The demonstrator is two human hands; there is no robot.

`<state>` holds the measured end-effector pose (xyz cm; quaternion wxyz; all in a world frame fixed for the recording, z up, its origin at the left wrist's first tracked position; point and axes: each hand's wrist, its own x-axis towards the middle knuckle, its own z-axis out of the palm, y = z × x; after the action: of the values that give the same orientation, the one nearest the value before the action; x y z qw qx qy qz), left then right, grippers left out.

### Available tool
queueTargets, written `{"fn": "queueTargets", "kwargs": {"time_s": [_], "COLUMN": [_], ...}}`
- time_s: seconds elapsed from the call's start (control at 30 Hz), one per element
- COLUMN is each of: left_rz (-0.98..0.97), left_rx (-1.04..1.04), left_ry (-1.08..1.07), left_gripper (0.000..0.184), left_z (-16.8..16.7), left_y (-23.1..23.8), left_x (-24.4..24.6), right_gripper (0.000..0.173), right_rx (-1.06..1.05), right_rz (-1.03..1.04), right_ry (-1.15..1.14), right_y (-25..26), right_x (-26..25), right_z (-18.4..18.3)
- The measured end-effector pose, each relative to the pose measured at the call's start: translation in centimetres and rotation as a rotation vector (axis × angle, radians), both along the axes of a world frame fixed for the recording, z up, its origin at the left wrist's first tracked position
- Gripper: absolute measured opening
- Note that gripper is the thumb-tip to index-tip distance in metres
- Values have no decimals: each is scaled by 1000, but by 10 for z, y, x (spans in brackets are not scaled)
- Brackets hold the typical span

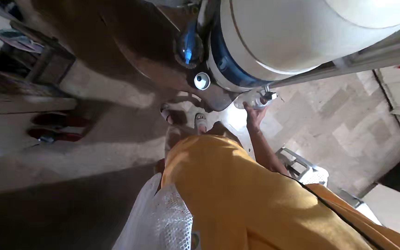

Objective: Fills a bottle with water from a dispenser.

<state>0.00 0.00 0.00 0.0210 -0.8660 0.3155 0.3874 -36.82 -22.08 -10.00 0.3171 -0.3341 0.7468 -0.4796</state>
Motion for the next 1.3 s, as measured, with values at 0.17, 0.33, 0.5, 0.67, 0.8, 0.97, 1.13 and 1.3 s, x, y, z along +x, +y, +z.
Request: {"fn": "queueTargets", "kwargs": {"time_s": [0.17,0.33,0.5,0.67,0.8,0.97,1.13,1.3], "left_rz": [413,707,643,249,293,270,453,693], "left_rx": [31,-129,-56,166,138,168,3,-45], "left_ry": [451,588,550,372,372,375,426,546], "left_gripper": [36,39,35,37,32,35,33,33], "left_z": [-68,-95,-89,-86,-110,-83,-77,-78], "left_y": [-7,0,10,34,64,43,26,14], "left_x": [48,61,51,39,39,35,39,45], "right_gripper": [103,101,102,101,102,102,104,104], "right_rx": [9,-8,-15,-32,-15,-39,-38,-39], "right_rz": [8,24,47,53,60,61,53,58], "right_ry": [23,8,12,-15,11,-6,2,-2], "right_y": [-2,0,0,0,0,0,0,-1], "right_x": [1,-2,-4,-4,-5,-4,-3,-3], "right_z": [8,5,5,4,5,4,6,7]}}
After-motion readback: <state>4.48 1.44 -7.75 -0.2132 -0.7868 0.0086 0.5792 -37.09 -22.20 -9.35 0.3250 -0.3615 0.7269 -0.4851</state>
